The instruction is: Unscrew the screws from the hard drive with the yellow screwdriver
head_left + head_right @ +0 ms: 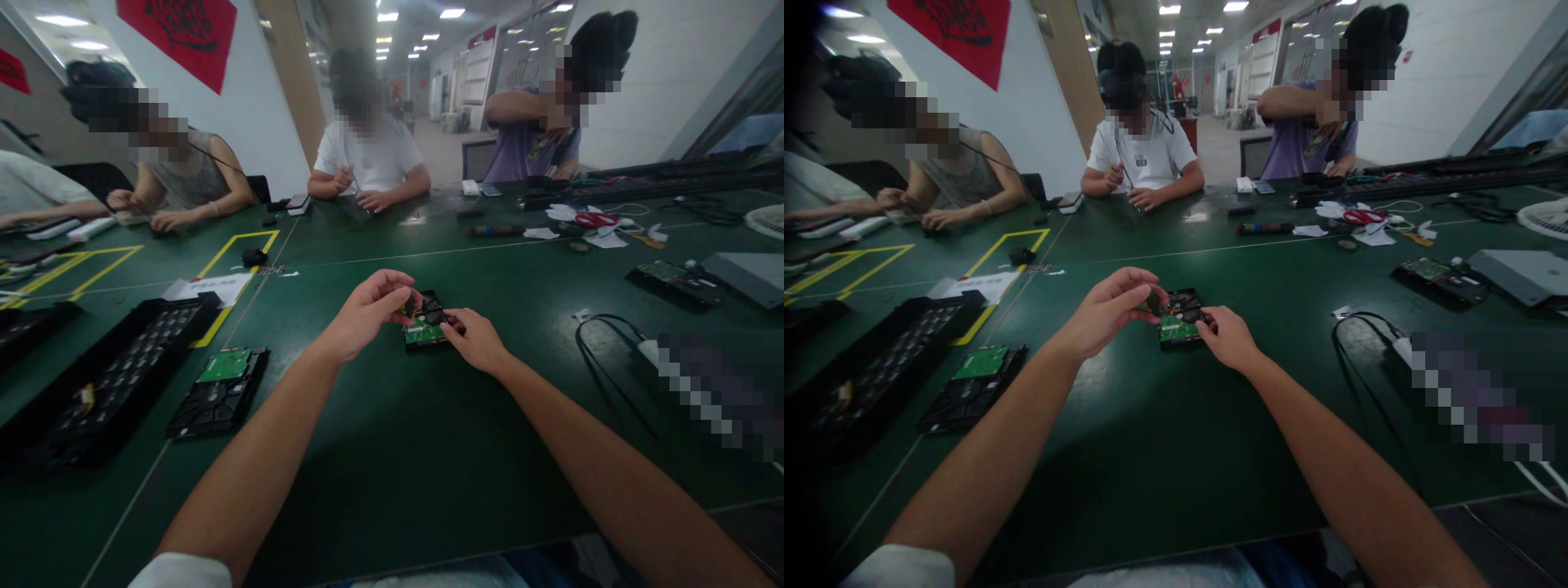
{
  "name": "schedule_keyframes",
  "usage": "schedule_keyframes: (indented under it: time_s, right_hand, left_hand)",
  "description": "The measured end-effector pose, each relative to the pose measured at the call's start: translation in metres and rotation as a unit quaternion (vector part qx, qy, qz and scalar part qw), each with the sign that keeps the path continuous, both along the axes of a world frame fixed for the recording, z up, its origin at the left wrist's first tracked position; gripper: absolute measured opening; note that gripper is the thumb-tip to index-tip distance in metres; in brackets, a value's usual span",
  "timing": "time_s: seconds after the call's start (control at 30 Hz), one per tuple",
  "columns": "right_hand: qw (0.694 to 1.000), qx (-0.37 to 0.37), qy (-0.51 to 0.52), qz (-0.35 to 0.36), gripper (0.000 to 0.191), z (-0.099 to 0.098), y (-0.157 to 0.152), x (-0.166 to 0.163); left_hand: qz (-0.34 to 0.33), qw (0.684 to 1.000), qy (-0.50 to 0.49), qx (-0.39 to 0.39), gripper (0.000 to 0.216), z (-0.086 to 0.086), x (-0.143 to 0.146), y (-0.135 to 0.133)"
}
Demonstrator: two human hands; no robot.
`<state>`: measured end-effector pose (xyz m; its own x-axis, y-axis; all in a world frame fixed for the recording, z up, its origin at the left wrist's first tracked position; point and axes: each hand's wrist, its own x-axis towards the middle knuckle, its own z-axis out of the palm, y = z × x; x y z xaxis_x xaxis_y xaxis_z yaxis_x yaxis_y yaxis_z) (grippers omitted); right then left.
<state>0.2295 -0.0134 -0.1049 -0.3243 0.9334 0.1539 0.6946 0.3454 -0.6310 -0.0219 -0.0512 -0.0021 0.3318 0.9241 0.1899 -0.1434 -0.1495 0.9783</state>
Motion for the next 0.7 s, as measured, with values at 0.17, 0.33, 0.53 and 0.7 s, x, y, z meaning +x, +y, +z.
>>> schedule_keyframes:
  time_s: [0.17, 0.33, 0.53, 0.7]
  right_hand:
    - [1.000, 0.000, 0.000, -0.002, 0.045, 0.0024, -0.0014, 0.0001]
    - [1.000, 0.011, -0.007, -0.005, 0.044, -0.0013, 0.0012, -0.0005]
    - [1.000, 0.021, -0.006, 0.000, 0.043, -0.0032, 0.0035, -0.0007]
    - [1.000, 0.024, -0.002, -0.008, 0.042, -0.0034, 0.0021, -0.0011]
  left_hand:
    - [0.014, 1.000, -0.003, 0.000, 0.023, 0.0005, -0.0004, 0.0002]
    - [0.016, 1.000, 0.000, -0.002, 0.017, 0.0012, -0.0005, 0.0005]
    - [0.039, 0.999, 0.014, 0.008, 0.020, 0.0029, -0.0018, 0.0009]
    - [0.005, 1.000, -0.030, -0.005, 0.021, 0.0013, -0.0009, 0.0021]
